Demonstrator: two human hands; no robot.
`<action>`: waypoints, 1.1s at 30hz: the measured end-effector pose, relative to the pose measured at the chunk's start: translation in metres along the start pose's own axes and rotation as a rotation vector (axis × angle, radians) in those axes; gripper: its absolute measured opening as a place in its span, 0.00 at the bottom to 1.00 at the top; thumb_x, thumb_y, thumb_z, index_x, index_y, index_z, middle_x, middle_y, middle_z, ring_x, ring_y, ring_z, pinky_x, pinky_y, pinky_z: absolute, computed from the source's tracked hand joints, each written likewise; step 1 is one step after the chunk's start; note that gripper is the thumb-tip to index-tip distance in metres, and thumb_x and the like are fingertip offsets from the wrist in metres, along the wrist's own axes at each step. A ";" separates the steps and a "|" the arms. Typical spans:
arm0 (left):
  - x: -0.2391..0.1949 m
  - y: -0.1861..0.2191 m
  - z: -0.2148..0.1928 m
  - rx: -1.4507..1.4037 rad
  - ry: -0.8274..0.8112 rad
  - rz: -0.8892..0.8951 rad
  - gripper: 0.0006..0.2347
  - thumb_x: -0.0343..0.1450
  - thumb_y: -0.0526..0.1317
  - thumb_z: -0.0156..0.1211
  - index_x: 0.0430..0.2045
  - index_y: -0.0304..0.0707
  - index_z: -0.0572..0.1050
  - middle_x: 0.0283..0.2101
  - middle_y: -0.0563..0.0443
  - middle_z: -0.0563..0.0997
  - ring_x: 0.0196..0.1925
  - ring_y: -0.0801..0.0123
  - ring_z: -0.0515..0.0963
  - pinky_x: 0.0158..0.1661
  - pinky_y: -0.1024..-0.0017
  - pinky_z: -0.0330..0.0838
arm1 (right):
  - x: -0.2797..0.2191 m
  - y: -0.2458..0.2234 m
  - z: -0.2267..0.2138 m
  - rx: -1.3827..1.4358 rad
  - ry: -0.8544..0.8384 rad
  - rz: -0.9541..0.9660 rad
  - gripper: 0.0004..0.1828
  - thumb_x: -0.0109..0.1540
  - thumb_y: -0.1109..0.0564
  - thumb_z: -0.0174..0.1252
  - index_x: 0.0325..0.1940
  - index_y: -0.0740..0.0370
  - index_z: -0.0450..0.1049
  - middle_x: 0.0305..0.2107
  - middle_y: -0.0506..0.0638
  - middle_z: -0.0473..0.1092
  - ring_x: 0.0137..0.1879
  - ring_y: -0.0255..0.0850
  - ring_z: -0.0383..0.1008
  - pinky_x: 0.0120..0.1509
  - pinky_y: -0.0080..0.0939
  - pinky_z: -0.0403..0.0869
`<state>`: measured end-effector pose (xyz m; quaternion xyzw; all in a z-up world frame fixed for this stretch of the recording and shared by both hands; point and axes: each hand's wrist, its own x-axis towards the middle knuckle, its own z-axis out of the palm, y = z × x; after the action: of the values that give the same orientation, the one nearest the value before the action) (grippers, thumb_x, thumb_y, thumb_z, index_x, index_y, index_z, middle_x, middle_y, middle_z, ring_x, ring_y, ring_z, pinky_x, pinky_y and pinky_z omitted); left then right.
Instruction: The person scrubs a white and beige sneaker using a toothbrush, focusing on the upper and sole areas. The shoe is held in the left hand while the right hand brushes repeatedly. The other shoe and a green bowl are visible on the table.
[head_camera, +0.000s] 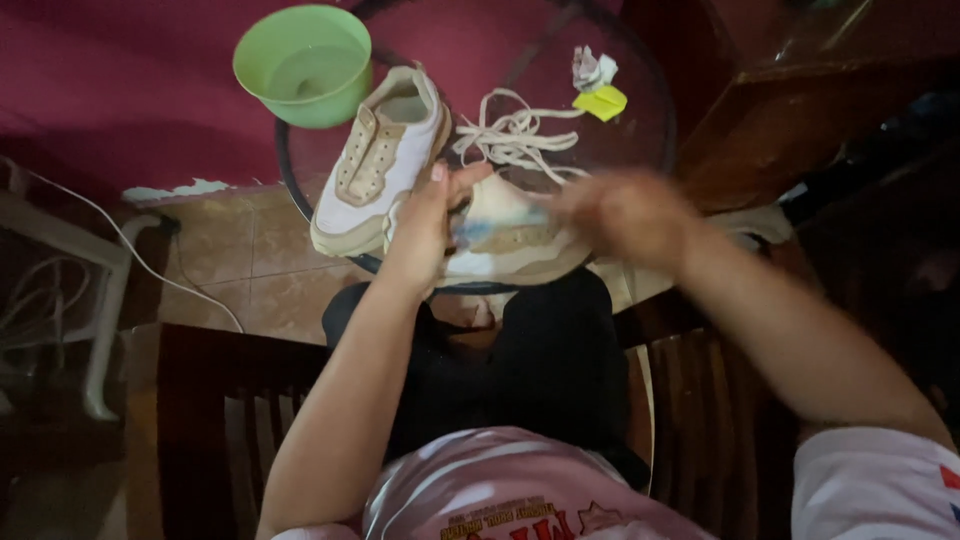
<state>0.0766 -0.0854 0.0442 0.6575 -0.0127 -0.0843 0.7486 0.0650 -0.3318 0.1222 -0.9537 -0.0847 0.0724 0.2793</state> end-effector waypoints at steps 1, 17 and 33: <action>-0.005 0.000 0.002 0.003 -0.003 -0.010 0.28 0.76 0.62 0.31 0.57 0.53 0.78 0.55 0.44 0.81 0.47 0.58 0.82 0.44 0.66 0.82 | 0.003 0.007 0.004 0.006 -0.005 0.008 0.21 0.67 0.29 0.47 0.53 0.32 0.80 0.51 0.30 0.76 0.65 0.31 0.71 0.72 0.38 0.65; 0.023 -0.018 -0.012 -0.116 -0.121 0.035 0.40 0.72 0.70 0.20 0.62 0.42 0.73 0.52 0.49 0.79 0.44 0.61 0.85 0.44 0.67 0.83 | 0.069 0.128 0.026 -0.398 0.244 -0.842 0.42 0.63 0.36 0.60 0.78 0.51 0.61 0.55 0.39 0.67 0.65 0.38 0.67 0.68 0.35 0.65; 0.006 -0.014 0.009 0.206 0.153 0.182 0.27 0.71 0.38 0.65 0.66 0.37 0.65 0.44 0.44 0.84 0.42 0.67 0.84 0.39 0.74 0.82 | 0.036 0.081 0.027 -0.275 0.481 -0.719 0.12 0.65 0.61 0.61 0.53 0.64 0.79 0.39 0.60 0.76 0.44 0.59 0.79 0.43 0.56 0.77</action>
<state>0.0797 -0.0965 0.0312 0.7314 -0.0236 0.0358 0.6806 0.1054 -0.3779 0.0523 -0.8817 -0.3519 -0.2649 0.1691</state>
